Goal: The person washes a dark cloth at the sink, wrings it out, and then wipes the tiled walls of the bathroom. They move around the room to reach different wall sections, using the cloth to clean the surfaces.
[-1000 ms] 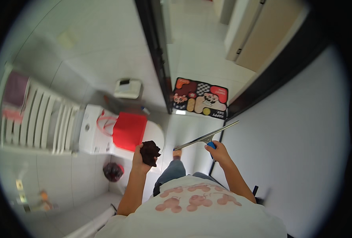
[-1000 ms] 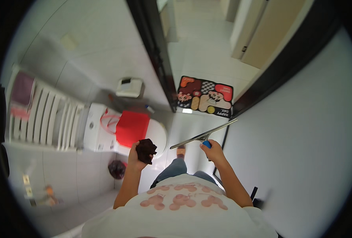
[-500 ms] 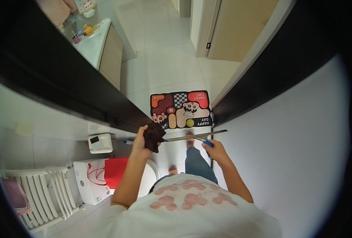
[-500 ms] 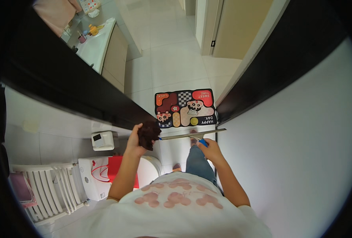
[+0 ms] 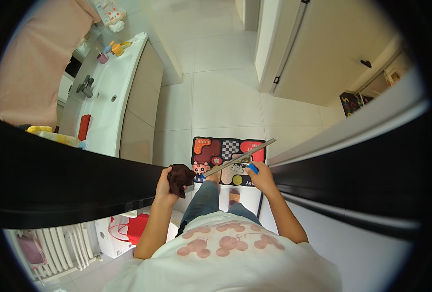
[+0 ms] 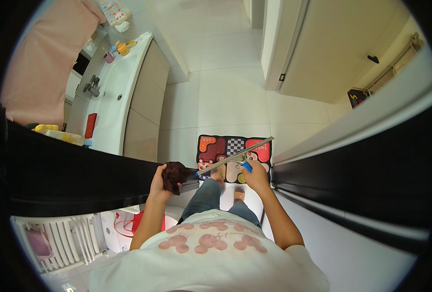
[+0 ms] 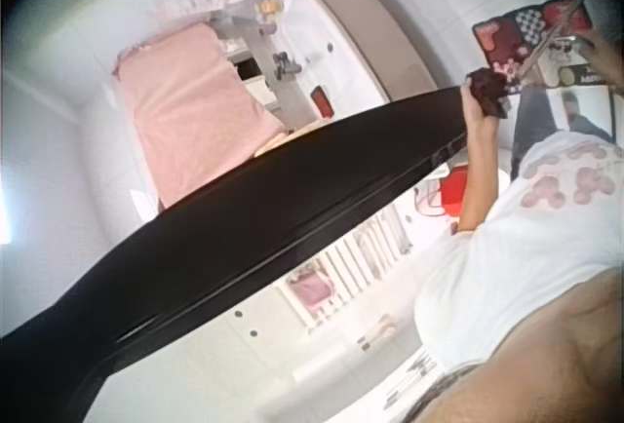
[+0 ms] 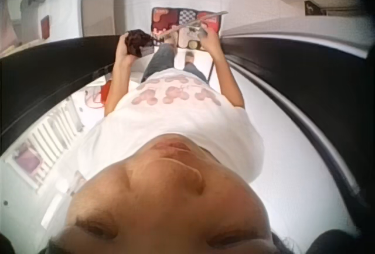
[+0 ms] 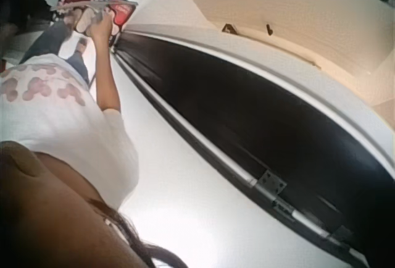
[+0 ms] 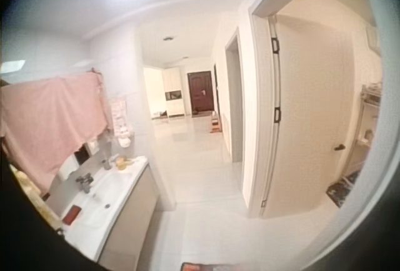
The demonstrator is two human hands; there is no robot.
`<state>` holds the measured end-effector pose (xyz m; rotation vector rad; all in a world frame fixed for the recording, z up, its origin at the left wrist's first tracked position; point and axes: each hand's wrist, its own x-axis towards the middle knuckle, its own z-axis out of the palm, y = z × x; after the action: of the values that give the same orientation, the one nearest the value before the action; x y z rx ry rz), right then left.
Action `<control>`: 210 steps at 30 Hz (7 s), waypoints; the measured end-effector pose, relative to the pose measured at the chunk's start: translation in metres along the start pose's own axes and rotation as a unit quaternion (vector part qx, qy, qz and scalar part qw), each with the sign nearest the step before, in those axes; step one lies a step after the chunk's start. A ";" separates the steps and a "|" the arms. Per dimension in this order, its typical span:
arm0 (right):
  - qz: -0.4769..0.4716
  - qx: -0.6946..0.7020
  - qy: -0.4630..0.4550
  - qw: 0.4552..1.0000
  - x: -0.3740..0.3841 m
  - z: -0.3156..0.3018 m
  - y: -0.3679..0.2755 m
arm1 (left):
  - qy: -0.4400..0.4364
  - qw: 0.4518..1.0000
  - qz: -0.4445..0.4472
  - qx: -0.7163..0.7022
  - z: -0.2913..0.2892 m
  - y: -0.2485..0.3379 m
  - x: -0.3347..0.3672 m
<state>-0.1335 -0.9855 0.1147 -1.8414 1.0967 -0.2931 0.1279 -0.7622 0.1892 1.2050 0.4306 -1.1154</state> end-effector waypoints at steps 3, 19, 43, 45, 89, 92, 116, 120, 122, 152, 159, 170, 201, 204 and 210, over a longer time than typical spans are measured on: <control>-0.019 -0.016 -0.004 1.000 0.042 0.000 -0.010 | 0.031 0.998 -0.049 -0.023 0.004 0.016 0.037; -0.197 -0.163 -0.061 0.965 0.340 0.046 -0.186 | -0.006 0.976 0.032 -0.216 0.048 0.176 0.208; -0.597 -0.180 -0.542 0.563 0.437 0.501 -0.454 | 0.185 0.706 0.449 -0.515 0.010 0.355 0.176; -0.603 -0.200 -0.563 0.529 0.425 0.519 -0.456 | 0.228 0.680 0.443 -0.538 0.015 0.367 0.187; -0.683 -0.151 -0.627 0.344 0.397 0.670 -0.467 | 0.133 0.703 0.425 -0.555 -0.105 0.540 0.238; -0.667 -0.144 -0.644 0.346 0.408 0.677 -0.463 | 0.135 0.702 0.419 -0.560 -0.101 0.553 0.247; -0.701 -0.241 -0.325 0.588 0.700 0.724 -0.702 | 0.127 0.868 0.274 -0.394 -0.197 0.640 0.503; -0.662 -0.169 -0.335 0.649 0.718 0.726 -0.679 | 0.007 0.867 0.300 -0.398 -0.204 0.648 0.507; -0.598 -0.136 -0.336 0.715 0.719 0.725 -0.657 | -0.023 0.867 0.314 -0.386 -0.203 0.649 0.503; 0.001 0.144 -0.541 0.828 0.706 0.677 -0.611 | 0.251 0.944 0.157 -0.147 -0.189 0.642 0.499; -0.007 0.082 -0.483 0.872 0.718 0.681 -0.597 | 0.424 0.877 0.224 -0.012 -0.188 0.644 0.482; 0.383 0.123 -0.543 0.737 0.678 0.691 -0.575 | 0.330 0.900 0.285 -0.022 -0.163 0.647 0.469; 0.427 0.100 -0.577 0.689 0.641 0.676 -0.595 | 0.487 0.783 0.301 0.244 -0.168 0.635 0.508; 0.464 0.208 -0.584 0.633 0.637 0.681 -0.593 | 0.492 0.736 0.364 0.288 -0.143 0.639 0.499; 0.452 0.281 -0.532 0.658 0.635 0.713 -0.591 | 0.502 0.646 0.489 0.303 -0.120 0.654 0.480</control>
<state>0.9885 -0.9634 0.0646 -0.4787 0.7476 0.8703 0.9312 -0.9062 0.1103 2.2277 0.1133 0.5407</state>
